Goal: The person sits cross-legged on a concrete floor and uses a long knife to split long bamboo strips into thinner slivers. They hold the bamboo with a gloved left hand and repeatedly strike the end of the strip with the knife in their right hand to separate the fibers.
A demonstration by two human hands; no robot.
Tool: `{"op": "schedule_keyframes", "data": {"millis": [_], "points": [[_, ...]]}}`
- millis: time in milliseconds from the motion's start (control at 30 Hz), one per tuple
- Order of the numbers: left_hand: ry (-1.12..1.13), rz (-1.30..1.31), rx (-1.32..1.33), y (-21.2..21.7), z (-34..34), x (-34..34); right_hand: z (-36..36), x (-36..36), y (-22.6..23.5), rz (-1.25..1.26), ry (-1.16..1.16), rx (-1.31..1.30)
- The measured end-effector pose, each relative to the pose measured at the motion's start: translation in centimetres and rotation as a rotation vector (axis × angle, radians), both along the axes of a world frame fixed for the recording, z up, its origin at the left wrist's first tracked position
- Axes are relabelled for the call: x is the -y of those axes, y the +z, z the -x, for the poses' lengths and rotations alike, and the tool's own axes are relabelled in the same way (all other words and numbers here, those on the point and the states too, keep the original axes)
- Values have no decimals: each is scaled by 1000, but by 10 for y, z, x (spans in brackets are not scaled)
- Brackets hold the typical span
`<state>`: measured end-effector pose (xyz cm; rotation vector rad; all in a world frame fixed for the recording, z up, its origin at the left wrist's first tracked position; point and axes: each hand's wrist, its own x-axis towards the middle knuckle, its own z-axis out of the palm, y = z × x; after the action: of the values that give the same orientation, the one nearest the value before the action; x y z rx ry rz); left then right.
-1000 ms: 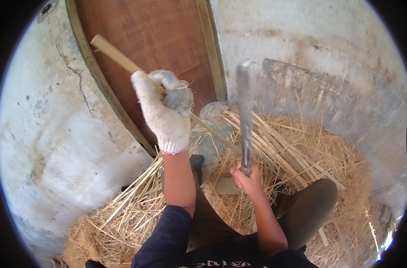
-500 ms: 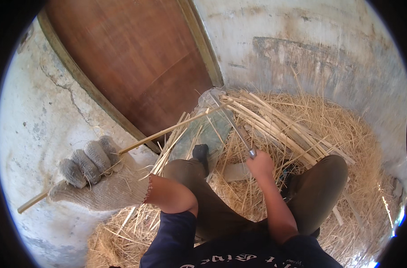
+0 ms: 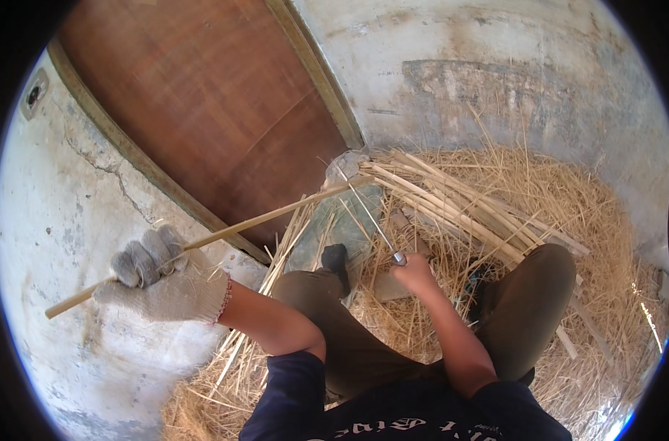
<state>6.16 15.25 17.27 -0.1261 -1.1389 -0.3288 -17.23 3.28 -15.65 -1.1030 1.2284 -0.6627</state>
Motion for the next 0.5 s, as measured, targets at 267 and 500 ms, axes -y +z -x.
{"op": "schedule_keyframes", "data": {"millis": [267, 500], "points": [[227, -69, -125, 0, 15, 23, -7, -19, 27, 299, -157, -363], [129, 150, -4, -2, 3, -50, -4, -19, 43, 452, -155, -233]]}}
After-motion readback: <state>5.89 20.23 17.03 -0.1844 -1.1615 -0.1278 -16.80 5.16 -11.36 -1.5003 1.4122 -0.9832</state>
